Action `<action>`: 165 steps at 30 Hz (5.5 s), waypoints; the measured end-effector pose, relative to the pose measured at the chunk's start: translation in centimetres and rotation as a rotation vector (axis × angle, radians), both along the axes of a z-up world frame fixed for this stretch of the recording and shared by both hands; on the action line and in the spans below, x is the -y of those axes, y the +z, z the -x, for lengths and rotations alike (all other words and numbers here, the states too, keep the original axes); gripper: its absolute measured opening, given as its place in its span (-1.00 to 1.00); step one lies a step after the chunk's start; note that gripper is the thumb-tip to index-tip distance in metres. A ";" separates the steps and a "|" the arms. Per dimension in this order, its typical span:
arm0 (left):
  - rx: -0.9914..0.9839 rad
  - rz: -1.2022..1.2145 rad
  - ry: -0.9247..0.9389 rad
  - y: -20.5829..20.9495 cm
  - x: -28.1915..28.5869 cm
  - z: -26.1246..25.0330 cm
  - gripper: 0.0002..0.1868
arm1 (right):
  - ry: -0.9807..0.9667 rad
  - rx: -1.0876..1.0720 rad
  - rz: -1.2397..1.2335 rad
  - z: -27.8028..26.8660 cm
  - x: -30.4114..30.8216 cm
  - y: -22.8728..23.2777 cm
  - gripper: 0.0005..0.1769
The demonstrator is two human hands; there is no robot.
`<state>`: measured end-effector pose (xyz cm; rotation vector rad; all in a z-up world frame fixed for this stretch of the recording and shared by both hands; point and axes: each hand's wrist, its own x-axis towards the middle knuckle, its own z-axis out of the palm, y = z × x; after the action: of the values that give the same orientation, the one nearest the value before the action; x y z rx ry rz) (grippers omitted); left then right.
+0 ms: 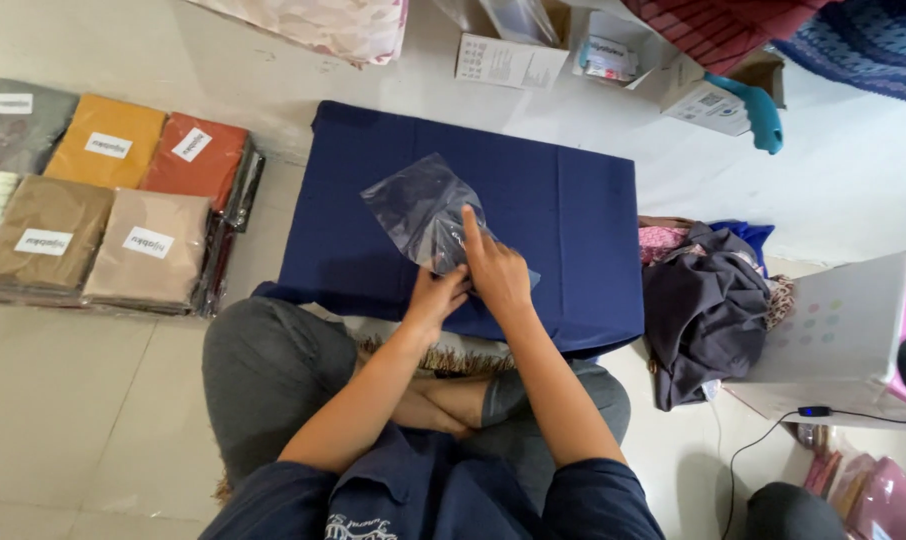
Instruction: The person cleans fabric with a lint roller, folds it, and then places it into a plastic bag.
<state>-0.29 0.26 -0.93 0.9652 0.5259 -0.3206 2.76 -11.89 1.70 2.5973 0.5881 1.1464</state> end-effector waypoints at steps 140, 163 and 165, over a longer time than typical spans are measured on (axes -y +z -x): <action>1.279 -1.579 -0.600 -0.9 -3.2 -12.0 -0.31 | 0.439 -0.940 -0.241 -6.2 3.4 0.7 -0.64; 1.151 -1.746 -0.539 -2.3 -9.0 -13.1 -0.30 | -0.286 -0.756 -0.472 -3.4 -3.7 -4.0 0.10; 1.145 -1.743 -0.546 -2.6 -8.9 -13.4 -0.29 | -0.308 -0.750 -0.457 -3.7 -3.8 -4.1 0.11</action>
<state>13.07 9.16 -3.56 2.6968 -0.7721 0.3777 6.44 -8.09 -2.43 3.3415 0.0178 0.1870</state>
